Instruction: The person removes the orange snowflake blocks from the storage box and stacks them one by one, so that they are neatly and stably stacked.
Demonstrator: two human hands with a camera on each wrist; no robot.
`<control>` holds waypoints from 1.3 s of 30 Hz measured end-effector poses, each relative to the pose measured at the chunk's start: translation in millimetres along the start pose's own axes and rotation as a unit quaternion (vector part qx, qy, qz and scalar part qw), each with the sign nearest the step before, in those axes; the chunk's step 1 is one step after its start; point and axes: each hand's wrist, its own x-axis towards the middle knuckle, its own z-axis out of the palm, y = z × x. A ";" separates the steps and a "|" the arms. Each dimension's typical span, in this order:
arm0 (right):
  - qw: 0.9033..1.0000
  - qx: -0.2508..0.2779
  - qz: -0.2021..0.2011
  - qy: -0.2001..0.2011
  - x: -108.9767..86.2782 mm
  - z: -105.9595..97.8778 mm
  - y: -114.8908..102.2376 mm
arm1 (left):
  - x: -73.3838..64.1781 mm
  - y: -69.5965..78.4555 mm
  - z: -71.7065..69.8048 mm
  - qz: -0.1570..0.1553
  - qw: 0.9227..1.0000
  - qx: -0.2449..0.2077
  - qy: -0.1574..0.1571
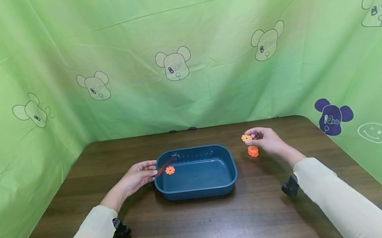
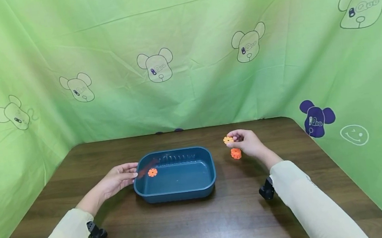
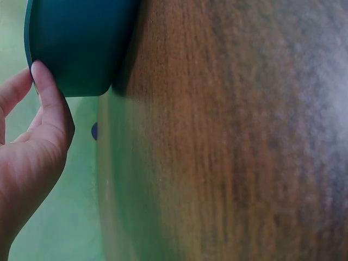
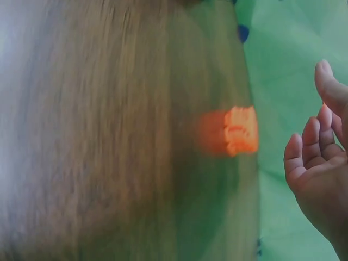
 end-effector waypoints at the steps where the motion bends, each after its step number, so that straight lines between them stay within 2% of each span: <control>1: 1.000 0.003 0.006 0.000 -0.1 -0.9 3.0 | -0.2 0.1 -0.1 0.000 1.000 0.000 0.000; 9: 1.000 -0.015 0.023 -0.003 -0.6 -7.2 21.5 | -0.5 0.5 0.7 0.007 1.000 -0.001 -0.003; 22: 0.999 -0.007 0.039 -0.038 -2.0 -7.5 34.9 | -0.9 1.6 2.0 0.006 1.000 0.002 -0.002; 33: 0.998 -0.003 0.040 -0.051 -1.7 -8.1 40.7 | -1.0 0.5 0.9 0.004 1.000 -0.004 -0.007; 39: 0.997 0.004 0.044 -0.058 -4.5 -7.0 36.6 | -0.3 0.5 1.5 0.001 1.000 -0.007 -0.002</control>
